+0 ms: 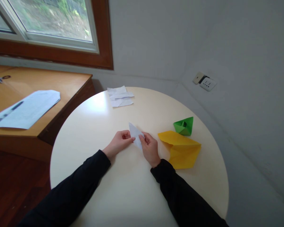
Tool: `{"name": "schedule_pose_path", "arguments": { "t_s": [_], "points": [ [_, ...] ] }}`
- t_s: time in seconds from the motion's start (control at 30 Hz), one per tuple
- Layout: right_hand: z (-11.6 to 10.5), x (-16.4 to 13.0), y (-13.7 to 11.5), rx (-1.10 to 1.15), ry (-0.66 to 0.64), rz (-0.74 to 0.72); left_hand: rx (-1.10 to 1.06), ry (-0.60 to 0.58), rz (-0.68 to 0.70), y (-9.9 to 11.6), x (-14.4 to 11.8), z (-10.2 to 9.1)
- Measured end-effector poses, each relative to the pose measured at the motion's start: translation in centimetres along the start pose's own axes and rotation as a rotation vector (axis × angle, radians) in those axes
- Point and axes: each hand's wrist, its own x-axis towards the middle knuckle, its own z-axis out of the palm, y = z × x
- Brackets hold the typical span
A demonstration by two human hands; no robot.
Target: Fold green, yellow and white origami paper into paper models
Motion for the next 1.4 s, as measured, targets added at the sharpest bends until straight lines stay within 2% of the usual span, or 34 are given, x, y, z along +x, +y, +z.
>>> {"name": "schedule_pose_path", "arguments": {
  "t_s": [0.13, 0.37, 0.57, 0.87, 1.23, 1.4],
  "points": [
    [0.11, -0.05, -0.12, 0.034, -0.004, 0.006, -0.032, 0.076, -0.002, 0.09, 0.09, 0.19],
    [0.31, -0.18, 0.05, 0.174, -0.102, 0.025, -0.179, 0.176, -0.040, 0.17, 0.20, 0.03],
    [0.39, -0.14, 0.44, 0.265, -0.161, 0.040, -0.279, 0.191, -0.053, 0.35, 0.24, -0.02],
    [0.28, -0.07, 0.49, 0.291, -0.147, 0.013, -0.271, 0.026, -0.021, -0.18, 0.27, -0.15],
    [0.27, -0.10, 0.15, 0.262, -0.138, 0.026, -0.200, -0.062, 0.034, -0.18, 0.28, -0.16],
    [0.25, -0.09, 0.20, 0.257, -0.136, 0.049, -0.164, -0.092, 0.006, -0.06, 0.13, -0.09]
  ]
}}
